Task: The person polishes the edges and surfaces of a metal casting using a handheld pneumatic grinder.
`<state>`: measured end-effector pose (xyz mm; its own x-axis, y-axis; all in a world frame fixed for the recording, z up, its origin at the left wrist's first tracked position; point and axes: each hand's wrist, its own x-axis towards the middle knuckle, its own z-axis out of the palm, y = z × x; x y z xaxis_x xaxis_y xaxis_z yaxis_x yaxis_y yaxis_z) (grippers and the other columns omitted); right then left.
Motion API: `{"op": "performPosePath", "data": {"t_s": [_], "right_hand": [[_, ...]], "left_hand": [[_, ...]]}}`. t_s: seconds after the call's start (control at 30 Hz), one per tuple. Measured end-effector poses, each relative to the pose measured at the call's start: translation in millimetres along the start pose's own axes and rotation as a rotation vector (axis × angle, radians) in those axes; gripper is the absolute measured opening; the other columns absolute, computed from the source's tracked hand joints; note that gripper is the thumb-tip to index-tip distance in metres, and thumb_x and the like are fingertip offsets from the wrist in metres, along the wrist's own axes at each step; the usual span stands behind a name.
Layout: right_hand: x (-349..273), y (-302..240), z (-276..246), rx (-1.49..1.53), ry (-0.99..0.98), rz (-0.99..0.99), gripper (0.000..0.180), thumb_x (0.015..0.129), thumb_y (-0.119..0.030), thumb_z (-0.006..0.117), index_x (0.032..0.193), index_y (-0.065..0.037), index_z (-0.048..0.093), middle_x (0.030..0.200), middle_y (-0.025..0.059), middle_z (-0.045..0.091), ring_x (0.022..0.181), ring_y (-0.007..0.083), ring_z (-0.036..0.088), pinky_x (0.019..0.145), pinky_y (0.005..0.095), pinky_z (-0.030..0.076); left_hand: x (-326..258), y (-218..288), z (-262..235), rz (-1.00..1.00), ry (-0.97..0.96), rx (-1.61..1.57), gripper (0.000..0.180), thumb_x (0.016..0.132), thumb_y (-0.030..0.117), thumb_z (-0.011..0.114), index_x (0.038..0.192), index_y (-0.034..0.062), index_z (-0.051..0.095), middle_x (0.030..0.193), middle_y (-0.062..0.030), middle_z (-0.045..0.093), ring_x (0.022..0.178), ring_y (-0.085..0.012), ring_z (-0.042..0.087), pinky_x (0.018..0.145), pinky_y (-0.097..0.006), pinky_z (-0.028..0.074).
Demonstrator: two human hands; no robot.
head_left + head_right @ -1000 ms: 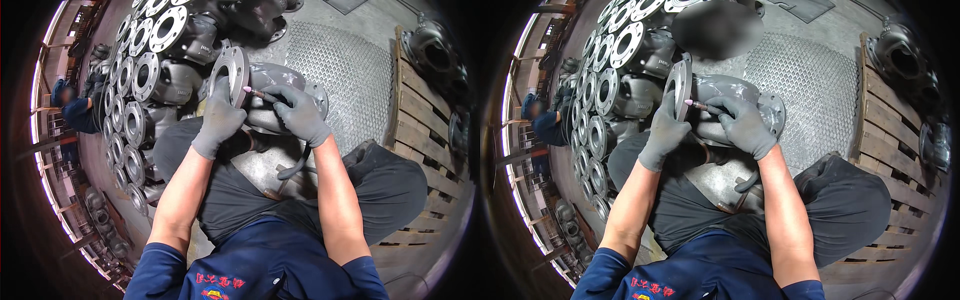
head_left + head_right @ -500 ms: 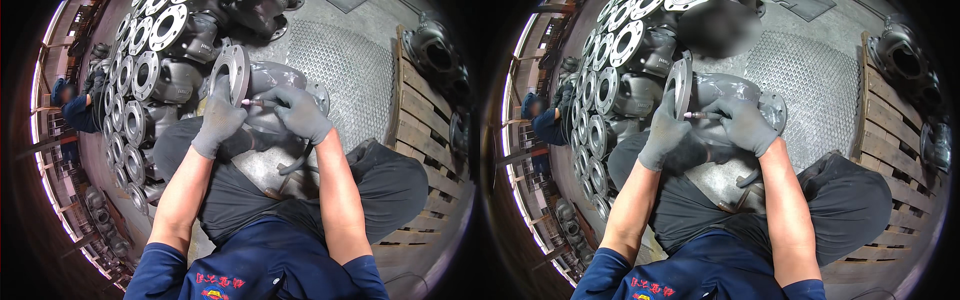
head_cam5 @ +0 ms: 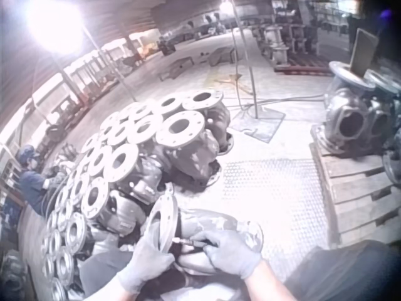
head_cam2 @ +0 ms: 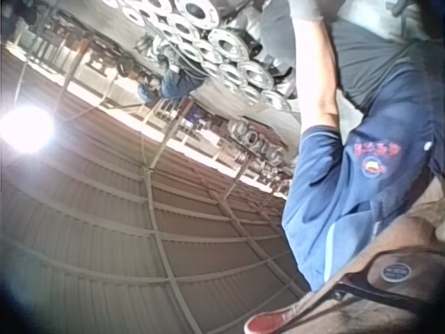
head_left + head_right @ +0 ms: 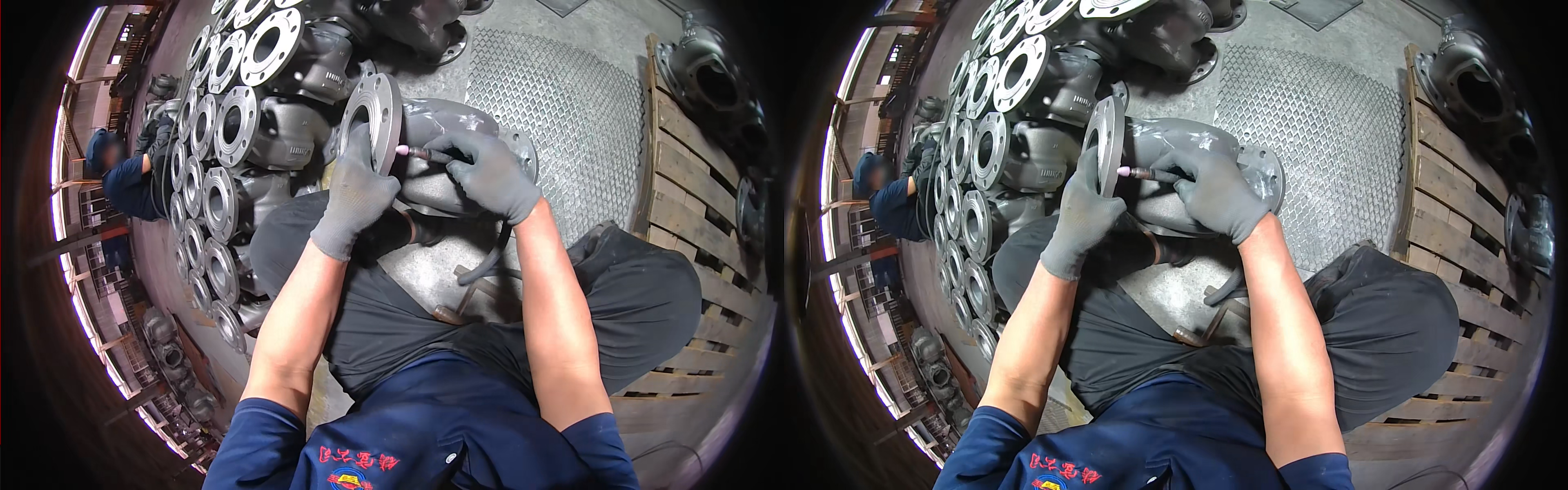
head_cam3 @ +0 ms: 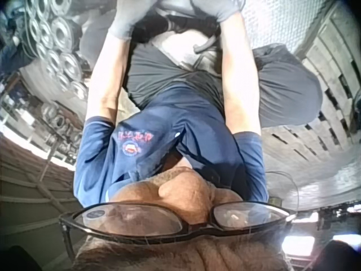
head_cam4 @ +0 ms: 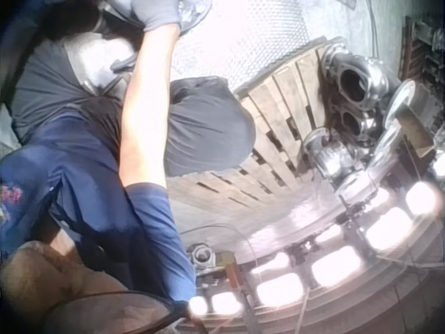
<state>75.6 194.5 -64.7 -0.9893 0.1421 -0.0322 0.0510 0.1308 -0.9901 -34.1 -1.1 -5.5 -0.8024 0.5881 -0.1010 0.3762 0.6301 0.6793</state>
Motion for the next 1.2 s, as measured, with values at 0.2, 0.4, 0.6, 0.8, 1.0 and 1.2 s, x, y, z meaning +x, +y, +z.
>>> {"op": "performPosePath", "data": {"t_s": [0.2, 0.4, 0.6, 0.8, 1.0, 1.2], "right_hand": [[2.3, 0.4, -0.1, 0.014, 0.04, -0.008, 0.04, 0.085, 0.007, 0.059, 0.119, -0.005, 0.076, 0.107, 0.0118, 0.077, 0.1, 0.0218, 0.07, 0.095, 0.0356, 0.054], [5.5, 3.2, 2.0, -0.06, -0.022, -0.064, 0.033, 0.084, 0.012, 0.061, 0.107, -0.006, 0.077, 0.102, 0.0143, 0.074, 0.094, 0.0263, 0.072, 0.086, 0.0362, 0.056], [4.9, -0.2, -0.7, -0.055, -0.023, -0.016, 0.04, 0.084, 0.011, 0.059, 0.117, -0.004, 0.077, 0.104, 0.0115, 0.077, 0.098, 0.019, 0.07, 0.091, 0.0326, 0.055], [3.8, 3.0, -0.8, -0.067, -0.012, -0.004, 0.035, 0.088, 0.007, 0.062, 0.119, -0.002, 0.075, 0.108, 0.0133, 0.077, 0.101, 0.0213, 0.073, 0.092, 0.0334, 0.056], [-28.1, 0.9, -31.0, -0.052, 0.395, 0.107, 0.035, 0.097, -0.003, 0.064, 0.131, -0.002, 0.07, 0.108, 0.0124, 0.077, 0.093, 0.0193, 0.076, 0.082, 0.0337, 0.06], [-81.3, 9.5, -70.6, 0.125, 0.65, 0.399, 0.047, 0.101, -0.009, 0.061, 0.147, 0.002, 0.059, 0.105, 0.0116, 0.074, 0.075, 0.0139, 0.073, 0.057, 0.0262, 0.057]], "left_hand": [[0.7, -10.4, 0.9, 0.08, 0.022, 0.067, 0.075, 0.072, -0.001, 0.066, 0.146, -0.0001, 0.05, 0.122, -0.0262, 0.07, 0.117, -0.0405, 0.071, 0.1, -0.043, 0.054], [0.3, -2.3, 0.3, 0.037, 0.023, 0.061, 0.075, 0.073, -0.001, 0.066, 0.146, -0.0002, 0.05, 0.122, -0.0263, 0.07, 0.118, -0.0417, 0.07, 0.102, -0.043, 0.054], [-0.9, -13.4, 1.9, 0.132, 0.059, 0.069, 0.061, 0.075, 0.002, 0.07, 0.134, -0.0032, 0.054, 0.119, -0.0287, 0.068, 0.115, -0.0487, 0.067, 0.097, -0.049, 0.054], [-0.4, -13.6, 3.3, 0.067, 0.05, 0.11, 0.077, 0.072, 0.0, 0.068, 0.146, 0.0007, 0.05, 0.122, -0.0256, 0.07, 0.116, -0.0416, 0.07, 0.101, -0.044, 0.054], [15.7, -5.3, 7.2, 0.015, 0.064, 0.17, 0.079, 0.072, 0.009, 0.068, 0.148, -0.0024, 0.05, 0.116, -0.0317, 0.072, 0.114, -0.0483, 0.07, 0.101, -0.047, 0.054], [65.8, -6.1, 9.8, -0.037, 0.148, 0.219, 0.08, 0.073, 0.018, 0.071, 0.142, -0.014, 0.05, 0.112, -0.0341, 0.073, 0.105, -0.0421, 0.075, 0.091, -0.044, 0.058]]}}
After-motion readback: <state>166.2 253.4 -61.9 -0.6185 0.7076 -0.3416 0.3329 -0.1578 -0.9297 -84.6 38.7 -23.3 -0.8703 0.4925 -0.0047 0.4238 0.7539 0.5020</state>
